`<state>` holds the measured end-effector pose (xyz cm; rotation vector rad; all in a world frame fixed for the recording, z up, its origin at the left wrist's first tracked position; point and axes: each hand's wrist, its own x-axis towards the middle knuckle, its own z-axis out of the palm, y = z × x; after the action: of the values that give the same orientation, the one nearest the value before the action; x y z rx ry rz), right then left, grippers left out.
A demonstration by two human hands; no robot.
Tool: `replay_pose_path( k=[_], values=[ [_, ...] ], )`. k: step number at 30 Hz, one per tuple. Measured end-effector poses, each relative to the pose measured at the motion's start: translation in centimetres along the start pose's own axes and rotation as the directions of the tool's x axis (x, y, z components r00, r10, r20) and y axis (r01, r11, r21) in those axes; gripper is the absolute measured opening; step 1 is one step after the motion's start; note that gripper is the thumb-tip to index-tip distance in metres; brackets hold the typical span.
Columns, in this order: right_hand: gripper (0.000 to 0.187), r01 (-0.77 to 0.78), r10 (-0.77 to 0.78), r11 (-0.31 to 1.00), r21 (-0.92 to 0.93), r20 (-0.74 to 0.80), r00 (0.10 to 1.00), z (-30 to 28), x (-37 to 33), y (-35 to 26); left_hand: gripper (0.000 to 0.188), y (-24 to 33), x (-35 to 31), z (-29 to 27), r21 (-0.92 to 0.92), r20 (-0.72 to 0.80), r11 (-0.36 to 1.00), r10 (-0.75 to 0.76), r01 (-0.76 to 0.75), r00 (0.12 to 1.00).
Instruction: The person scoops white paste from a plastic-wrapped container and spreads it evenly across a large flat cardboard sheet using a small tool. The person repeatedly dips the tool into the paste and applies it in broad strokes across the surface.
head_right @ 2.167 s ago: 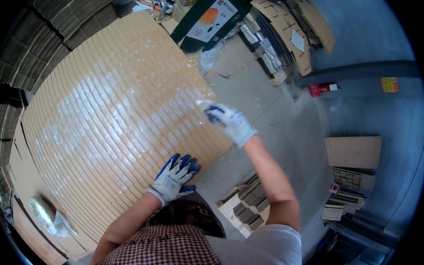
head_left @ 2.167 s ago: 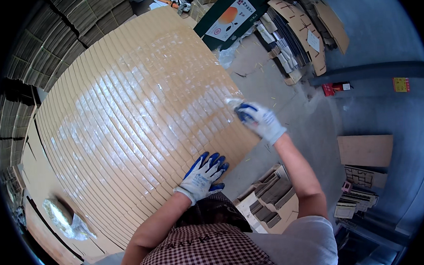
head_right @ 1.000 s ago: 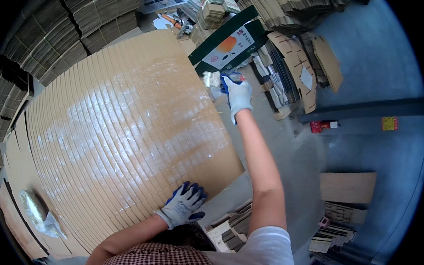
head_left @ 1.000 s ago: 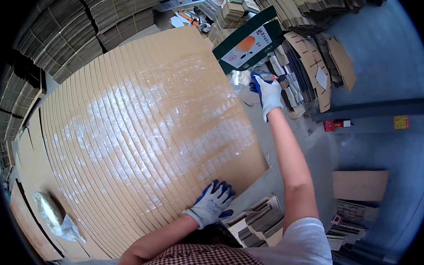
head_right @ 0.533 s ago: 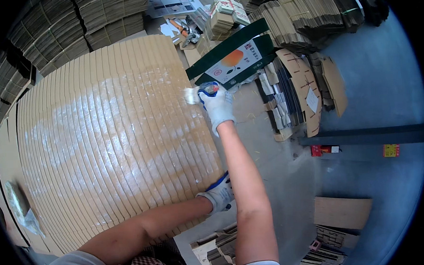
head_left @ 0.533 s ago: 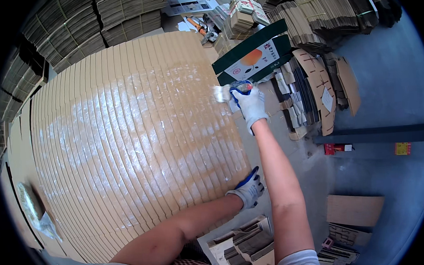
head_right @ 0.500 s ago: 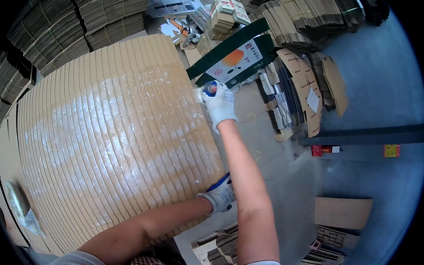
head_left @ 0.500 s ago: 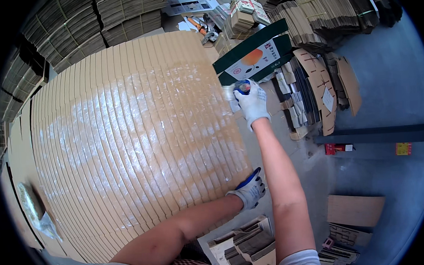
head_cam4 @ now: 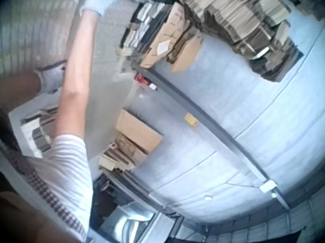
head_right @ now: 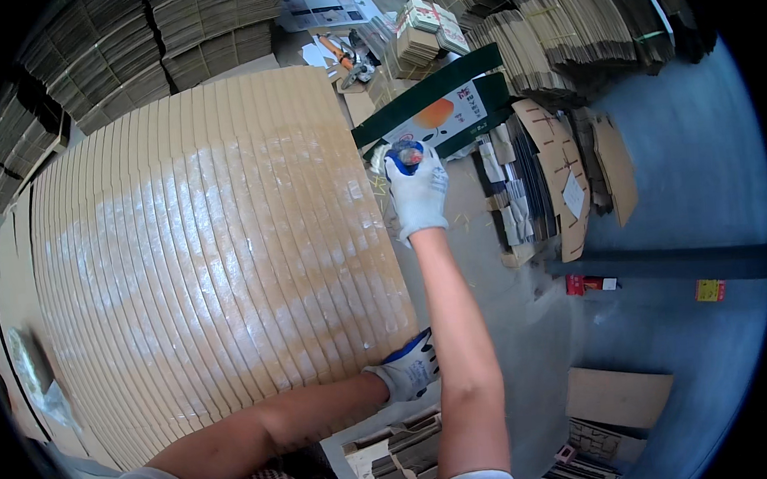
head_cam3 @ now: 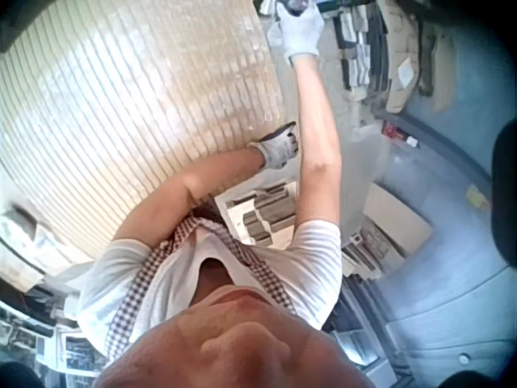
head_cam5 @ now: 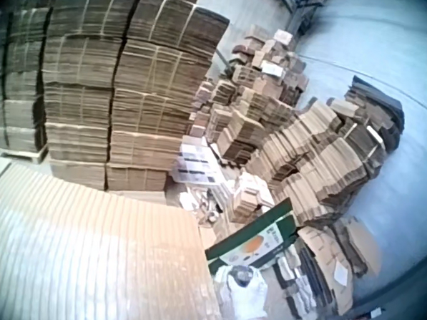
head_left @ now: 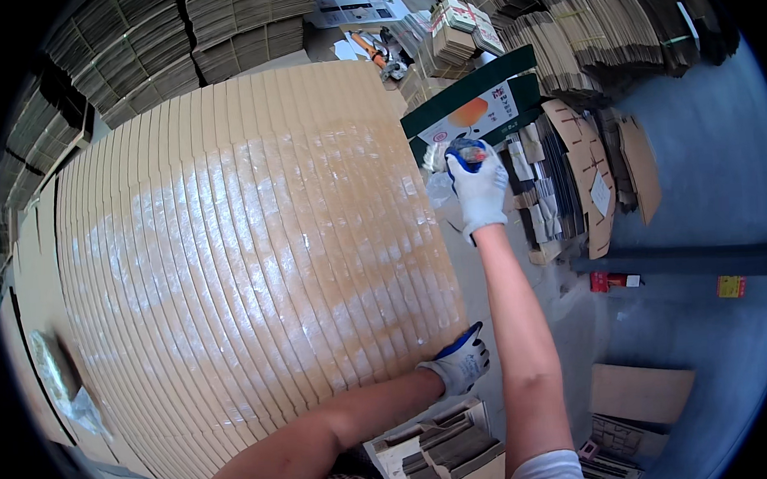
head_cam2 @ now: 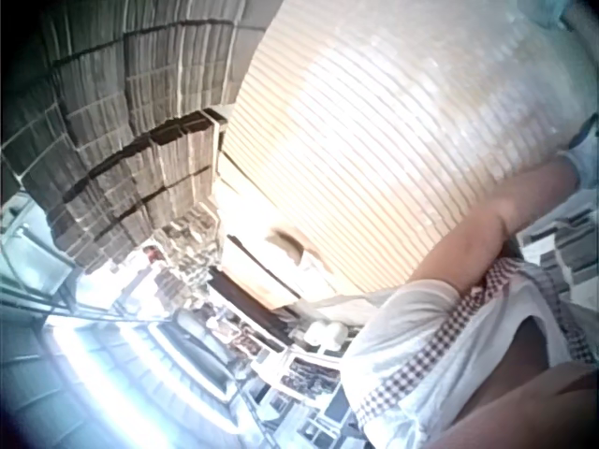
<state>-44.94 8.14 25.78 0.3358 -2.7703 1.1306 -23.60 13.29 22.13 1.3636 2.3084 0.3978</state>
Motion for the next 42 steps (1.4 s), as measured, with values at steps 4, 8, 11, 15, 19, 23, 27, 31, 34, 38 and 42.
replay_pose_path(
  k=[4, 8, 11, 15, 19, 23, 27, 31, 34, 38, 42],
  values=[
    [0.045, -0.110, 0.105, 0.989, 0.099, 0.052, 0.993, 2.3, -0.3, -1.4, 0.043, 1.2, 2.8, 3.5, -0.027, -0.125, 0.977, -0.211, 0.210, 0.969],
    [0.040, 0.144, -0.132, 0.976, -0.163, 0.080, 0.988, 2.6, 2.2, -0.4, 0.040, 1.8, 3.8, 4.6, -0.056, -0.114, 0.982, -0.187, 0.182, 0.976],
    [0.035, 0.095, -0.109, 0.962, -0.257, -0.041, 0.993, 1.7, 2.3, 0.3, 0.040, 1.0, 2.3, 1.4, 0.167, 0.054, 0.985, -0.054, 0.044, 0.997],
    [0.034, -0.030, 0.030, 0.990, 0.137, 0.004, 1.000, 2.3, 1.1, -4.7, 0.035, 0.3, -2.1, -2.0, 0.088, -0.094, 0.992, -0.081, 0.090, 0.992],
    [0.040, 0.098, -0.085, 0.967, -0.236, 0.065, 0.994, 4.0, 3.1, 0.2, 0.033, 0.9, 1.0, 1.7, 0.111, -0.479, 0.977, -0.109, 0.183, 0.871],
    [0.035, -0.121, 0.120, 0.993, 0.005, -0.157, 0.980, 2.8, 3.4, 0.2, 0.033, 2.6, 6.8, 9.6, 0.300, -0.558, 0.904, -0.093, 0.306, 0.824],
    [0.024, -0.372, 0.197, 0.588, 0.719, 0.319, 0.927, 3.6, 2.5, -0.8, 0.033, 5.3, 15.0, 18.4, 0.702, -0.515, 0.609, 0.078, 0.369, 0.853],
    [0.025, -0.290, 0.092, 0.747, 0.598, 0.339, 0.936, 3.9, 1.3, -2.0, 0.035, 4.8, 13.8, 17.1, 0.668, -0.549, 0.623, 0.042, 0.408, 0.835],
    [0.023, -0.118, 0.078, 0.924, 0.363, 0.123, 0.989, 3.7, 0.4, -6.5, 0.036, 3.9, 9.6, 12.4, 0.596, -0.507, 0.733, 0.027, 0.328, 0.861],
    [0.034, -0.144, 0.085, 0.867, 0.477, 0.144, 0.986, 7.9, -0.2, -8.3, 0.037, 3.5, 5.4, 7.0, 0.437, -0.426, 0.884, 0.040, 0.167, 0.904],
    [0.034, 0.177, -0.180, 0.981, 0.075, 0.027, 0.983, 8.5, 1.5, -8.3, 0.038, 2.9, 3.7, 4.6, 0.369, -0.385, 0.920, 0.023, 0.131, 0.923]
  ],
)
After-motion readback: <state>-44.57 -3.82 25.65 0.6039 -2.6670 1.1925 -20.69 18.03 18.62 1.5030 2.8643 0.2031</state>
